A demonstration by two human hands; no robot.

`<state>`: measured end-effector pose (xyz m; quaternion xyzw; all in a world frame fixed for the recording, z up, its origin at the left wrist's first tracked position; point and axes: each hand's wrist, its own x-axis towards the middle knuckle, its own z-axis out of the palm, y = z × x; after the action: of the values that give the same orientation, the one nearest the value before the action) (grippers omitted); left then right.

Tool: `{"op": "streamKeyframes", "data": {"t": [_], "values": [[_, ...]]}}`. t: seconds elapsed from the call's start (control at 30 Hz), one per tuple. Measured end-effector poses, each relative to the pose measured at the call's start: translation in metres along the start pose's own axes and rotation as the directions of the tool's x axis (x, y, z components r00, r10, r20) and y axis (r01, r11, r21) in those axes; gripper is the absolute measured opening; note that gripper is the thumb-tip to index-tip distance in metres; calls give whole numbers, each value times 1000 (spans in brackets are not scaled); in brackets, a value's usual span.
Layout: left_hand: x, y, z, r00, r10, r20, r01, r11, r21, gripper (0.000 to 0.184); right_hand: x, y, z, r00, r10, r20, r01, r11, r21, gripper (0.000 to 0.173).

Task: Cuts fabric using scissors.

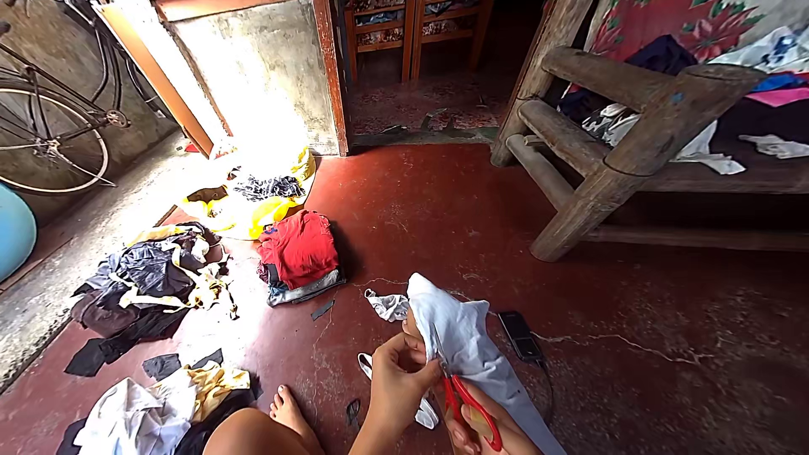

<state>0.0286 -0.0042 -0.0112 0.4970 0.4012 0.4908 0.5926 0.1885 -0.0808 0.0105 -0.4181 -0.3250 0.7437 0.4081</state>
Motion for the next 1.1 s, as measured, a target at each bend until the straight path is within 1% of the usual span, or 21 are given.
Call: {"op": "streamKeyframes", "data": {"t": [0.33,0.43,0.53,0.6,0.67,0.77,0.9,0.97,1.1], "values": [[2,4,-6,997,-28,78,24,998,58,17,-2,-1,-2,999,-27,-24,27,1000,16,27],[2,2,-8,994,-34,102,26,997,74,17,-3,1,-2,998,-51,-29,51,999,9,26],[2,-1,-9,992,-45,114,33,994,105,17,-4,2,-1,996,-63,-59,64,998,11,30],[2,-3,-10,991,-51,122,36,992,120,17,-4,1,-2,997,-60,-46,60,998,13,29],[3,-5,-11,991,-52,121,35,989,142,17,-4,1,-3,998,-57,-32,58,998,22,28],[3,-7,-10,993,-51,110,32,986,162,16,-5,-1,-3,998,-51,-31,52,999,6,32],[3,-5,-6,997,-15,79,2,986,165,23,-5,-1,-3,999,-31,-36,31,1000,5,29],[4,-4,-6,998,-2,66,-9,987,162,21,-5,-1,-2,999,-28,-39,28,1000,0,29],[7,-4,-7,998,4,64,-13,991,135,11,-6,-1,-2,999,-29,-30,28,999,-25,30]]}}
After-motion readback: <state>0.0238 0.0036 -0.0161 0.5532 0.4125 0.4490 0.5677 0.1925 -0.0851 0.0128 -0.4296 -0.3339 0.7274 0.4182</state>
